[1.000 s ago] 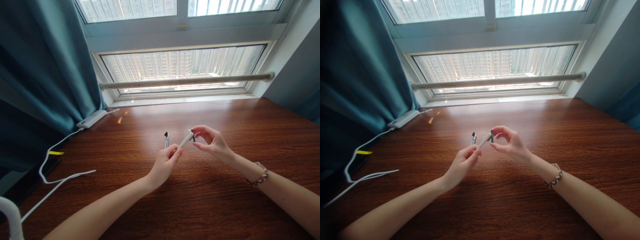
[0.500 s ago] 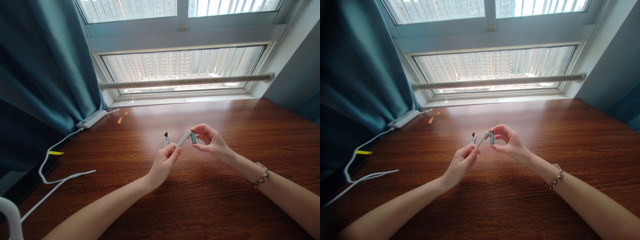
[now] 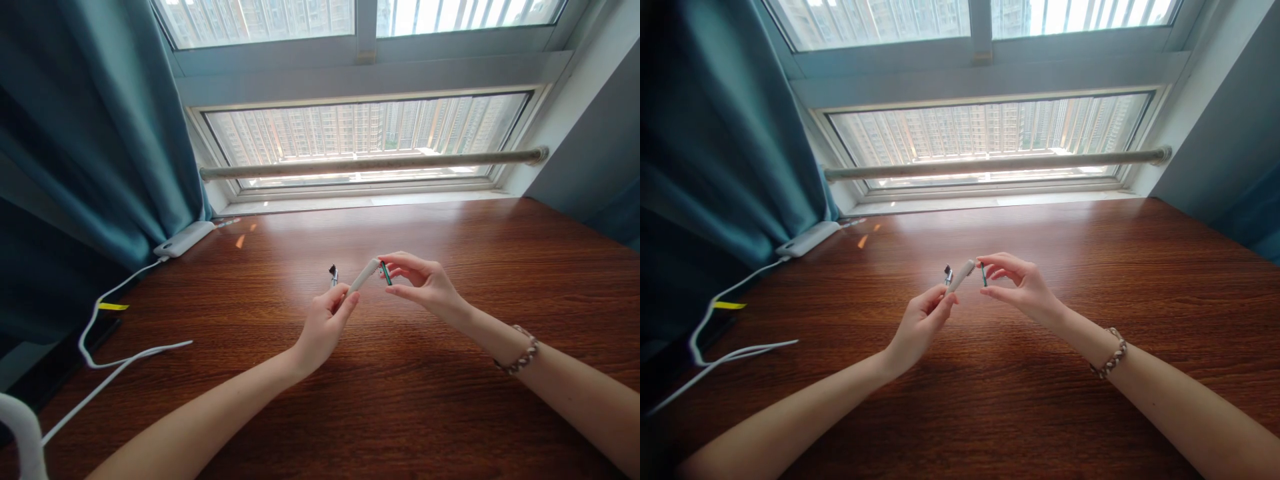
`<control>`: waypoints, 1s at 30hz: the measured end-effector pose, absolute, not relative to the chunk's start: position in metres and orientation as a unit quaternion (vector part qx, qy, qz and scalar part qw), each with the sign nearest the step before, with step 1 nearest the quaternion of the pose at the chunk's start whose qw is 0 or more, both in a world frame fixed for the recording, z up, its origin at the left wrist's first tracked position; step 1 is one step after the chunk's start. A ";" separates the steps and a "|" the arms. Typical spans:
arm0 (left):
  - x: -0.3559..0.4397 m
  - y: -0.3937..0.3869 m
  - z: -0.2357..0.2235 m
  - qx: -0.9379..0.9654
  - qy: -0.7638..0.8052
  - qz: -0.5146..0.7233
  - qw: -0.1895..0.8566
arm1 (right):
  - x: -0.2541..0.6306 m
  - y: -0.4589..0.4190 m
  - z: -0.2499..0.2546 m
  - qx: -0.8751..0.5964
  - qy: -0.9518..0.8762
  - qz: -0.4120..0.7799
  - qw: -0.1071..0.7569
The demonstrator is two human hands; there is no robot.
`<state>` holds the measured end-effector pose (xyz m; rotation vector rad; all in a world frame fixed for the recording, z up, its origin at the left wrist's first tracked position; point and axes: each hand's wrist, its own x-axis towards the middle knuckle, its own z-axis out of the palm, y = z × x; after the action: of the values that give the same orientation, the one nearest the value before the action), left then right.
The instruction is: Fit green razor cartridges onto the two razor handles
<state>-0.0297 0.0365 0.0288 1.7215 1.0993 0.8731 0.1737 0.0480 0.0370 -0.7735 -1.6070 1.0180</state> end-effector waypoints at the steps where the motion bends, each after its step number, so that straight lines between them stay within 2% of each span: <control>1: -0.030 0.036 0.029 0.696 0.439 0.349 0.449 | 0.174 0.048 0.037 -0.320 -0.670 0.430 0.514; 13: -0.029 0.037 0.029 0.712 0.428 0.331 0.448 | 0.172 0.050 0.027 -0.361 -0.559 0.527 0.529; 22: -0.029 0.035 0.026 0.720 0.423 0.316 0.450 | 0.173 0.053 0.030 -0.360 -0.533 0.515 0.567; 30: -0.028 0.034 0.026 0.705 0.396 0.305 0.504 | 0.170 0.049 0.028 -0.389 -0.562 0.495 0.537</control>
<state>-0.0285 0.0336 0.0263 1.7021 0.9549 0.7354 0.1699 0.0491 0.0276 -0.9249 -1.3366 1.1786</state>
